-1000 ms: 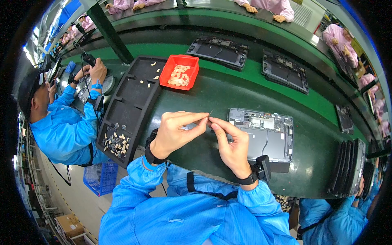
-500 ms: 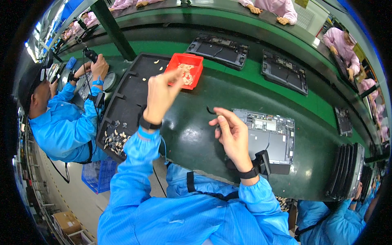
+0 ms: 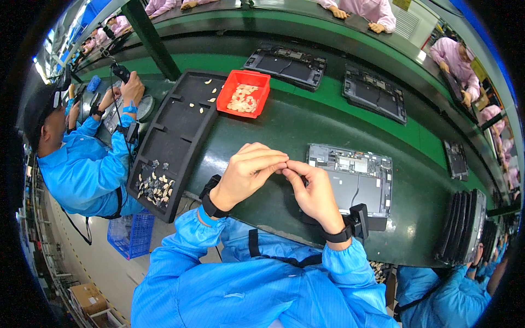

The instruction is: The person assembles internal electronic boards and connects cables and connectors inside a tablet by hand on a factory production line.

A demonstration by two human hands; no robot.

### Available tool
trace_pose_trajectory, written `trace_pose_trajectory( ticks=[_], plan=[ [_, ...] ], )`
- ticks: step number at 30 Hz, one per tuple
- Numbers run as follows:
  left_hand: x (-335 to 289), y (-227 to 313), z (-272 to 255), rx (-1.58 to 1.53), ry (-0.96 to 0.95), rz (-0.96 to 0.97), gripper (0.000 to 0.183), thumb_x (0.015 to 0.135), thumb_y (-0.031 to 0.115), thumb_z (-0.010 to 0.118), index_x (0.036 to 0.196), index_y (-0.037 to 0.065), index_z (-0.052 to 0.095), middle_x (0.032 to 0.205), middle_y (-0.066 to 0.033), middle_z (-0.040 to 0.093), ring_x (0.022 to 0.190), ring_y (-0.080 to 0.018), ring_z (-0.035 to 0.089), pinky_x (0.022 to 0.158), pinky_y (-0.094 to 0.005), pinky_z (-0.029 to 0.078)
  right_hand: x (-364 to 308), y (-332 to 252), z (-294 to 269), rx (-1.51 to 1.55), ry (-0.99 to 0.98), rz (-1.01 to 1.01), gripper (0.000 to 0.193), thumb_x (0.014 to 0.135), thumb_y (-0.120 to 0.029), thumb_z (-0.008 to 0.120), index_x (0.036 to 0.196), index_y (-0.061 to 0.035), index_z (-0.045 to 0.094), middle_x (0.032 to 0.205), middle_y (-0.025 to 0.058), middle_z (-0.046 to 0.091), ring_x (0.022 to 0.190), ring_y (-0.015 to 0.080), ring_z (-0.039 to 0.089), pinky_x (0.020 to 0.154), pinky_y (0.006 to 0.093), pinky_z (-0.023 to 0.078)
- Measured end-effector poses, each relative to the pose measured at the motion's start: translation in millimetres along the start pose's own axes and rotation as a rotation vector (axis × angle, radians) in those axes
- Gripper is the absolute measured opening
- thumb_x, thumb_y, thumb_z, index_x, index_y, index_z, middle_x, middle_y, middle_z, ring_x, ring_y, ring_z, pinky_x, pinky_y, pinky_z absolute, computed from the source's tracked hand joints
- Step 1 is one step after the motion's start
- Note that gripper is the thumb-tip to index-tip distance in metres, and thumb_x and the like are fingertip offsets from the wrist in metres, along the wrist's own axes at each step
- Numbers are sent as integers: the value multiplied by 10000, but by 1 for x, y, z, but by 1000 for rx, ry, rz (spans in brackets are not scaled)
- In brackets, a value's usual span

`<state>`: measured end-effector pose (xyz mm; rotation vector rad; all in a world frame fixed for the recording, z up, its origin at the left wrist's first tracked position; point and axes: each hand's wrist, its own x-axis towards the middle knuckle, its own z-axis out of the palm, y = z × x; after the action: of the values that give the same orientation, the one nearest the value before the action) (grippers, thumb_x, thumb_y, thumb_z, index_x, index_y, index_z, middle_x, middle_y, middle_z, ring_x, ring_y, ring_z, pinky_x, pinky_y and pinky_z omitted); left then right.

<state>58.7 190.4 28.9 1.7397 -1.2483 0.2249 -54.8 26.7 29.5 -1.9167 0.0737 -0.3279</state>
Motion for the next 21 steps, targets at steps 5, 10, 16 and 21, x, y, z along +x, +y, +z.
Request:
trace_pose_trajectory(
  ticks=[5,10,16,21],
  plan=[
    [-2,5,-2,40,6,-6,101,870,59,744,964,24,733,983,-86,742,895,-254,682,785,-355,482,-3,-9,1,-151,-2,-48,192,947,-39,657,1114,-23,750,970,165,751,869,305,708,778,368,539],
    [2,-14,-7,153,178,6,48,908,16,672,936,32,708,924,-96,725,898,-292,681,804,-385,489,-5,-14,13,-237,18,-45,207,950,-57,650,1126,-18,751,969,181,751,909,336,706,807,395,543],
    [38,-97,-40,408,361,-156,302,894,37,698,1188,-24,673,1055,-186,705,979,-377,657,910,-463,493,-6,-3,19,-190,130,-70,223,966,-55,636,1155,6,736,993,186,749,923,333,711,819,378,543],
    [30,-70,-6,393,335,-135,475,939,187,728,1352,-19,616,1188,-246,693,1090,-404,662,946,-461,511,-15,6,8,-166,312,9,249,955,-14,637,1187,5,723,1020,182,732,915,335,700,839,380,545]
  ],
)
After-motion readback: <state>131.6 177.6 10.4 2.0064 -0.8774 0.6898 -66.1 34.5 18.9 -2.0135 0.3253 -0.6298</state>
